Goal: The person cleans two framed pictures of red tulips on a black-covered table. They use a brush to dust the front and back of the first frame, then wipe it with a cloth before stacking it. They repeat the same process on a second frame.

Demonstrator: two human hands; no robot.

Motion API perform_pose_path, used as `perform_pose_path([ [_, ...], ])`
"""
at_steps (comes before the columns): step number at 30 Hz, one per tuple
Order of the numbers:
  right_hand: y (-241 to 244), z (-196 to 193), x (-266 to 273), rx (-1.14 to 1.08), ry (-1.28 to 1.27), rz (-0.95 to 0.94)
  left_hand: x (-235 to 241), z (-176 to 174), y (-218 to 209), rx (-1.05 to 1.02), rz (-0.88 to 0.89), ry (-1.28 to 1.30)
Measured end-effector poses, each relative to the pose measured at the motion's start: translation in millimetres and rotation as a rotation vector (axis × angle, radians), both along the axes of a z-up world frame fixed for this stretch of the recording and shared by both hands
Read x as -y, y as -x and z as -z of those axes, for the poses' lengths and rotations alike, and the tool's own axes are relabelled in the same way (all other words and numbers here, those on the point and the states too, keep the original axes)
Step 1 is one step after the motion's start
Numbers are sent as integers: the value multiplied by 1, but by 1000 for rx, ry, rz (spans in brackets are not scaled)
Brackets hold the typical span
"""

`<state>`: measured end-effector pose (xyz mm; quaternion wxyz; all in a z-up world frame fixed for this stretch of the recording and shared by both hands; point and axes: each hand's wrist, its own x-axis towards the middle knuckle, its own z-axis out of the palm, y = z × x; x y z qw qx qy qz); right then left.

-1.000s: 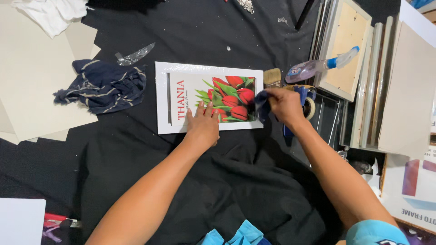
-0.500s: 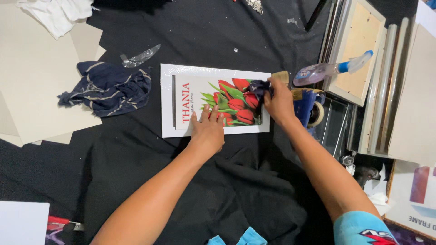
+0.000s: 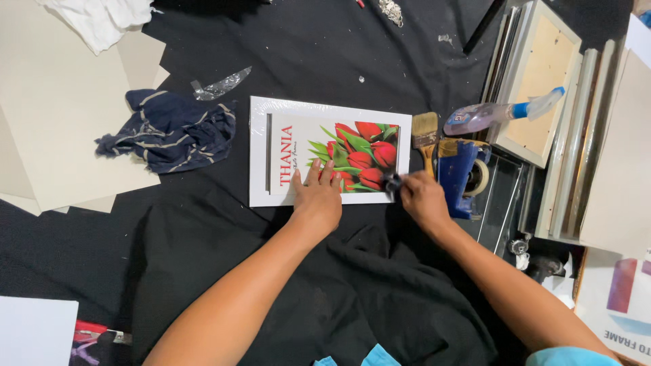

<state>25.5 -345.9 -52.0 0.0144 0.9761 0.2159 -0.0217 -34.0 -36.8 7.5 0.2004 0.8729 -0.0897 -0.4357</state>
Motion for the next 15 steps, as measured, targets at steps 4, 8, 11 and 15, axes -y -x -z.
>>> perform_pose_path([
  [4,-90,19,-22,82,-75,54,0,-4,-2,-13,9,-10],
  [8,-120,10,-98,152,-149,123,1,-1,-3,-51,-45,7],
  [11,-98,14,-192,140,-247,8,-10,-23,-5,-61,-64,14],
  [15,-73,53,-301,72,-453,-190,-6,-1,-10,-65,63,-48],
])
